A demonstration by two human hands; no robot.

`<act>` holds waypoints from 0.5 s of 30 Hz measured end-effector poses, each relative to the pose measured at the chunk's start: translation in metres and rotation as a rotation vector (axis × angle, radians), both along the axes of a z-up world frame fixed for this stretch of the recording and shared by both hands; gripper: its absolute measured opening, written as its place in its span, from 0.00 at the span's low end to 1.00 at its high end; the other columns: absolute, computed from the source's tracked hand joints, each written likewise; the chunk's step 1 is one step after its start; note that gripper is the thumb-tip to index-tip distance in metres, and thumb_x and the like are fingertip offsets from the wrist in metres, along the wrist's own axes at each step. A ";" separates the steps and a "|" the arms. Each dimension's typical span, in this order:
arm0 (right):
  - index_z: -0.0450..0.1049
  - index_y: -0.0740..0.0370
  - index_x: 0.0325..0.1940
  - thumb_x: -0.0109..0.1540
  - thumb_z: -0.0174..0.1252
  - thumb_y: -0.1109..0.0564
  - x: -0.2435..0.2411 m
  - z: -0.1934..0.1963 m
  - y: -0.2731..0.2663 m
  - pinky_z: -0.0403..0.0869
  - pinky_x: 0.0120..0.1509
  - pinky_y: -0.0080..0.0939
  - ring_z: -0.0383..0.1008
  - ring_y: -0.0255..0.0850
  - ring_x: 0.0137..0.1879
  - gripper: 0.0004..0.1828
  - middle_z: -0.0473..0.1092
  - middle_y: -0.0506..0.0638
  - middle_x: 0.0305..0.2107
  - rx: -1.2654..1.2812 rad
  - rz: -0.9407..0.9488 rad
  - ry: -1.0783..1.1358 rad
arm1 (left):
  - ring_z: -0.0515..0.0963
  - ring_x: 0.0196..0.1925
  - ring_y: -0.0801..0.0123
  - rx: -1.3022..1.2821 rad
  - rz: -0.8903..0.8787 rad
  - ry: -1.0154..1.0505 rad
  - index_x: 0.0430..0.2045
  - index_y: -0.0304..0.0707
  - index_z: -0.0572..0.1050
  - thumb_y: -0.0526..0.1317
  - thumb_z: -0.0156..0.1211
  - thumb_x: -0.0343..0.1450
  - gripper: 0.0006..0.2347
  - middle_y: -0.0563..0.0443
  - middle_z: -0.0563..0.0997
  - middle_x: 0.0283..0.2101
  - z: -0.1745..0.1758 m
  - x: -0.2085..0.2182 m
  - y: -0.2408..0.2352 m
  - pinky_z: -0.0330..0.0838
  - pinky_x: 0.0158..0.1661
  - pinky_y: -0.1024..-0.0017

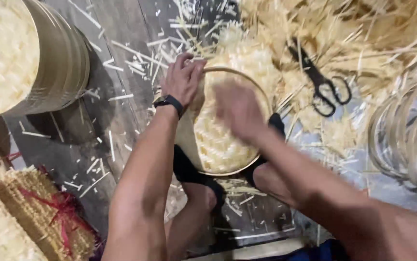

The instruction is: The person sits on the floor of a bamboo workshop and trims excess woven bamboo sheet material from round steamer lids with scissors, then presses and fits the trimmed woven liner into the bamboo rim, repeating the trim-and-fit cycle on successive lids.

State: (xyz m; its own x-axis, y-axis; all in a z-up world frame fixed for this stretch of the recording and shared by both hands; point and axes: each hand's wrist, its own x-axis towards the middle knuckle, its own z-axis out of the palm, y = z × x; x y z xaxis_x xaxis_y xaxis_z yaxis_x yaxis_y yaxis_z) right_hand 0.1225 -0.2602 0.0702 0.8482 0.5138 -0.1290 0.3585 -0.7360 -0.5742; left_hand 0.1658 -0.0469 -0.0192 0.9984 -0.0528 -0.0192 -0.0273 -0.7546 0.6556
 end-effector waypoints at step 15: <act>0.79 0.66 0.40 0.67 0.56 0.53 0.082 -0.016 -0.013 0.73 0.49 0.57 0.74 0.60 0.44 0.13 0.76 0.64 0.35 0.335 -0.171 -0.177 | 0.77 0.33 0.51 -0.408 0.136 0.617 0.24 0.31 0.79 0.62 0.60 0.70 0.26 0.41 0.81 0.29 -0.016 0.048 0.004 0.71 0.39 0.56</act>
State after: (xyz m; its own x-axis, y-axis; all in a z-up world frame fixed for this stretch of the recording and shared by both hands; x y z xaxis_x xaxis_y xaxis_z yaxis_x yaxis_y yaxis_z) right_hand 0.2048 -0.2736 0.0546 0.9189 0.3526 0.1769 0.3621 -0.5761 -0.7328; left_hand 0.2137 -0.0431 -0.0356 0.8111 -0.0524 -0.5825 0.5117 -0.4187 0.7502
